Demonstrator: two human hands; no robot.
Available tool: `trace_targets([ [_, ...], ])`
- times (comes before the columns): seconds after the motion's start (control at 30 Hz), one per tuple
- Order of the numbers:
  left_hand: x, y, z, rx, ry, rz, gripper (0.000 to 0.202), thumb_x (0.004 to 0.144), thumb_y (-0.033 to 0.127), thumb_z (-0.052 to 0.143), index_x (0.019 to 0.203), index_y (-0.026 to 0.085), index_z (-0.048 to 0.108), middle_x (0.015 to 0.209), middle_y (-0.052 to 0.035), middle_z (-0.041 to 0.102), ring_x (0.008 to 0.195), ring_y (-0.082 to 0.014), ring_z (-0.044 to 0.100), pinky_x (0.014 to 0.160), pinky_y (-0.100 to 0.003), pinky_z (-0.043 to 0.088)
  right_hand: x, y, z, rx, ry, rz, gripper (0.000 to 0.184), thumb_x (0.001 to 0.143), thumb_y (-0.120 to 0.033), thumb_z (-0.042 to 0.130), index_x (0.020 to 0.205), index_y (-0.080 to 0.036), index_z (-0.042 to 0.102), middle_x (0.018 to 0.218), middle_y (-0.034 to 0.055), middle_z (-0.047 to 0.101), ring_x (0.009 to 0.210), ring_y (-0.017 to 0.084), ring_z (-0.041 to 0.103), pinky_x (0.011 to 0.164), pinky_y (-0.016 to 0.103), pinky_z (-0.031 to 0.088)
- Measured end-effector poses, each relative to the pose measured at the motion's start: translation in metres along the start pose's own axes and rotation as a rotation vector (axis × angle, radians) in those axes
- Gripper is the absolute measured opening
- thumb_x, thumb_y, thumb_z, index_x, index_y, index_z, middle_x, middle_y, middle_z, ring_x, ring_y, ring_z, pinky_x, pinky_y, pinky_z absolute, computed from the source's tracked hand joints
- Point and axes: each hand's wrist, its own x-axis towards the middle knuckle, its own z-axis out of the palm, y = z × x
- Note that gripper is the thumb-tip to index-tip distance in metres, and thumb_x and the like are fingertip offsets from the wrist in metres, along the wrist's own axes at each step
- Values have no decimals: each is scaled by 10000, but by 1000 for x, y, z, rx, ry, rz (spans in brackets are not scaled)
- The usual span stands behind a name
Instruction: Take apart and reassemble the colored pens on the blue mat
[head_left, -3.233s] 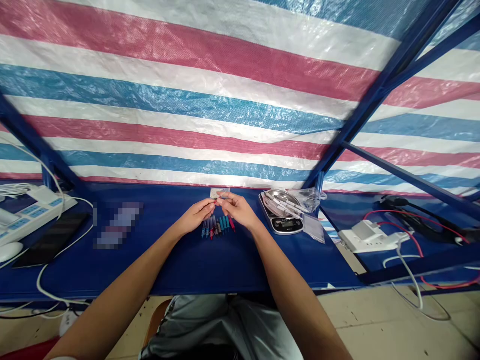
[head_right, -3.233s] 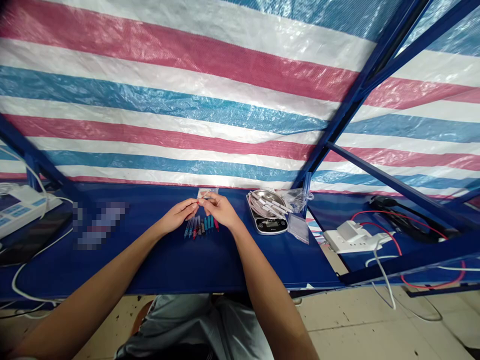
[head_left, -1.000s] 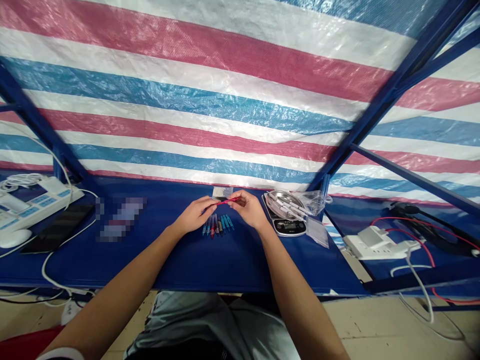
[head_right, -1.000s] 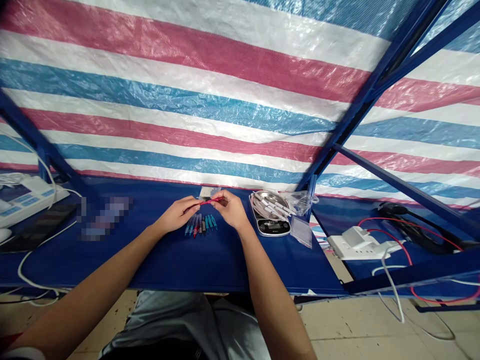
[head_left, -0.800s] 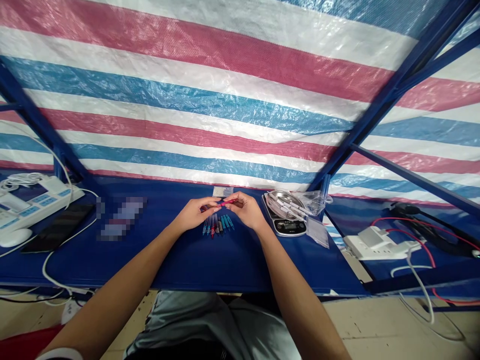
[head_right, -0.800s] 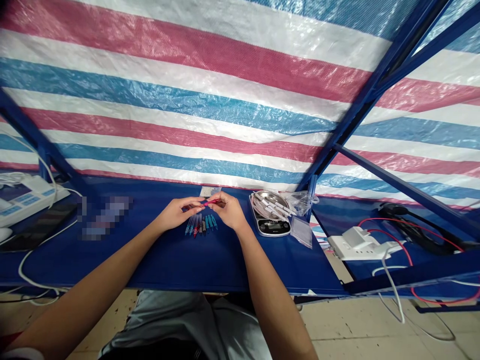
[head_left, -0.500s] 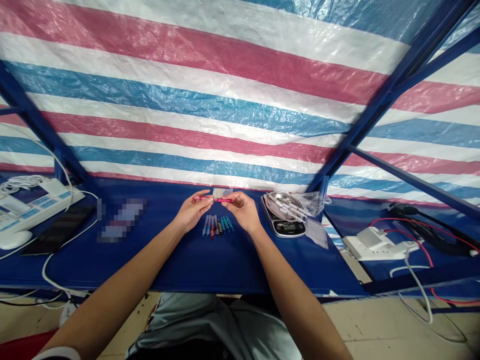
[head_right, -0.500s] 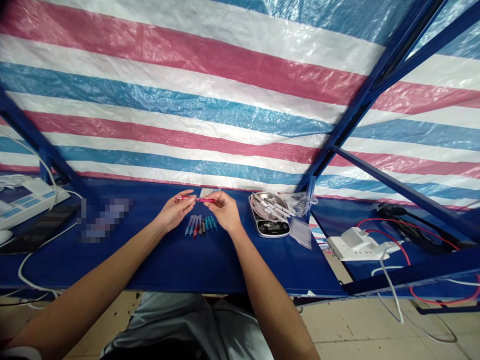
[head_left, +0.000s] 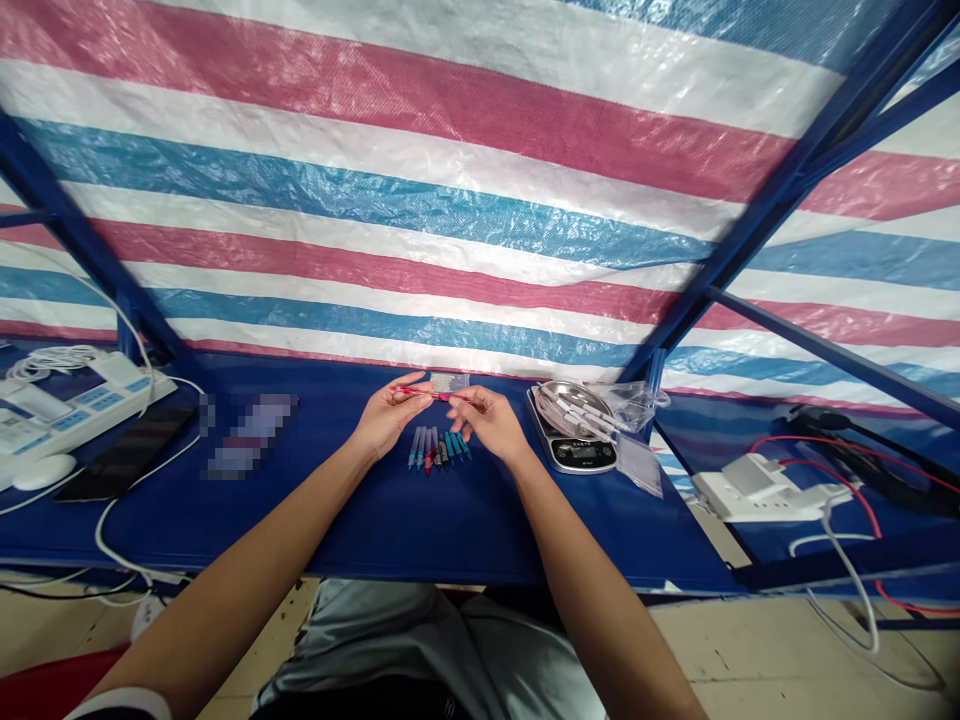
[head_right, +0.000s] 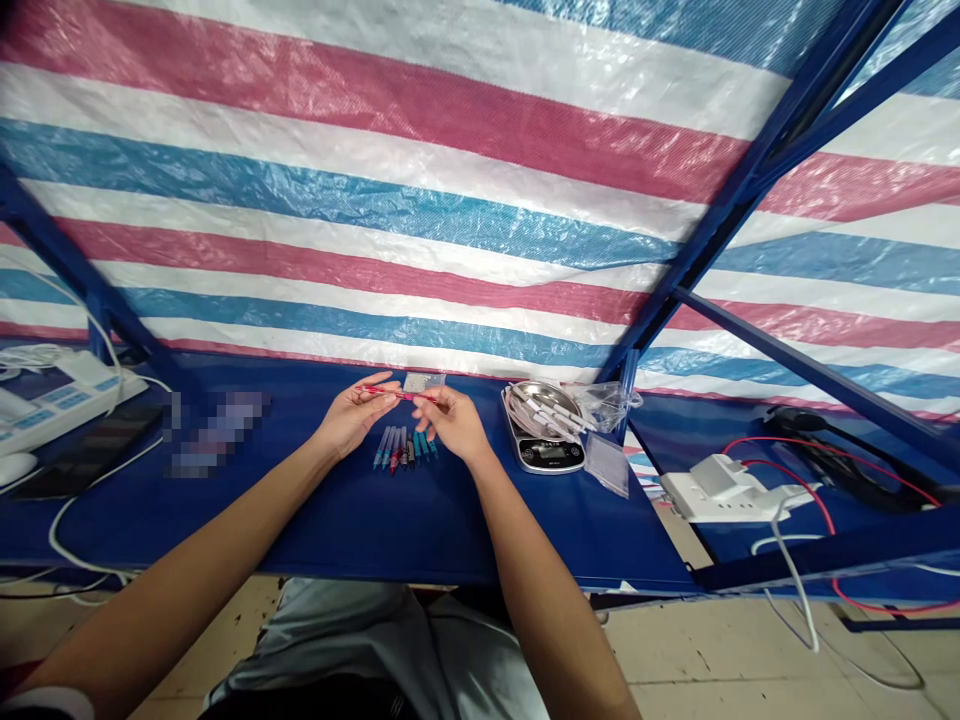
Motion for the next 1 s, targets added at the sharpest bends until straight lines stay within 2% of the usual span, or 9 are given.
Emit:
trace_targets([
  [0.07, 0, 0, 0, 17, -10, 1, 699, 729, 199, 1000, 1367, 174, 717, 1231, -112, 809, 1113, -225, 784, 1170, -450, 537, 0, 1, 1, -11, -5, 83, 504, 954, -679, 685, 1009, -178, 687, 828, 72, 776, 564, 160, 700, 406, 232, 494],
  [0.17, -1, 0, 0, 17, -14, 5, 705, 728, 201, 1001, 1373, 173, 720, 1221, -111, 810, 1139, -235, 777, 1183, -459, 525, 1, 3, 4, 10, 28, 4, 515, 865, -600, 829, 1151, -213, 647, 971, 63, 800, 642, 164, 725, 409, 215, 482],
  [0.23, -1, 0, 0, 16, -12, 7, 709, 726, 202, 1002, 1375, 174, 721, 1209, -108, 813, 1133, -234, 777, 1186, -463, 521, 0, 2, 4, 4, 48, -56, 496, 833, -555, 873, 1112, -216, 641, 935, 43, 792, 637, 151, 712, 421, 204, 474],
  [0.37, -1, 1, 0, 35, -27, 18, 724, 735, 216, 997, 1398, 171, 710, 1220, -120, 812, 1124, -241, 782, 1188, -477, 519, 0, 1, 3, -21, 27, 52, 470, 932, -644, 731, 1041, -195, 651, 840, 52, 777, 547, 143, 683, 369, 199, 399],
  [0.47, -1, 1, 1, 47, -19, 15, 741, 730, 227, 1000, 1408, 172, 704, 1221, -120, 812, 1136, -251, 780, 1184, -478, 523, 0, 1, 2, 29, 28, -27, 515, 844, -603, 844, 1110, -215, 635, 975, 52, 794, 621, 150, 721, 404, 204, 452],
  [0.53, -2, 1, 1, 53, -21, 14, 755, 724, 231, 1004, 1412, 168, 700, 1206, -115, 815, 1132, -251, 781, 1181, -477, 524, 0, 1, 2, 51, 13, -33, 506, 830, -607, 857, 1048, -206, 637, 923, 44, 788, 610, 151, 720, 420, 209, 470],
  [0.7, -2, 2, 1, 83, -26, 20, 756, 735, 255, 999, 1417, 159, 686, 1190, -108, 815, 1113, -242, 783, 1169, -458, 530, -1, 2, 3, 44, 13, 131, 524, 887, -697, 767, 877, -196, 615, 675, 33, 733, 469, 153, 659, 364, 216, 399],
  [0.87, -2, 2, 5, 29, -18, 39, 744, 753, 234, 980, 1418, 191, 650, 1272, -113, 792, 1149, -221, 766, 1152, -425, 538, 0, 5, 9, 8, 51, 55, 486, 901, -677, 765, 896, -204, 656, 780, 49, 774, 546, 155, 672, 398, 222, 401],
  [1.0, 4, 9, -3, 9, 74, -10, 704, 762, 269, 959, 1377, 220, 621, 1283, -133, 792, 1061, -218, 781, 1045, -418, 590, 2, 12, 7, -185, 48, 8, 493, 1045, -652, 562, 932, -201, 724, 810, 53, 780, 586, 160, 660, 499, 260, 463],
])
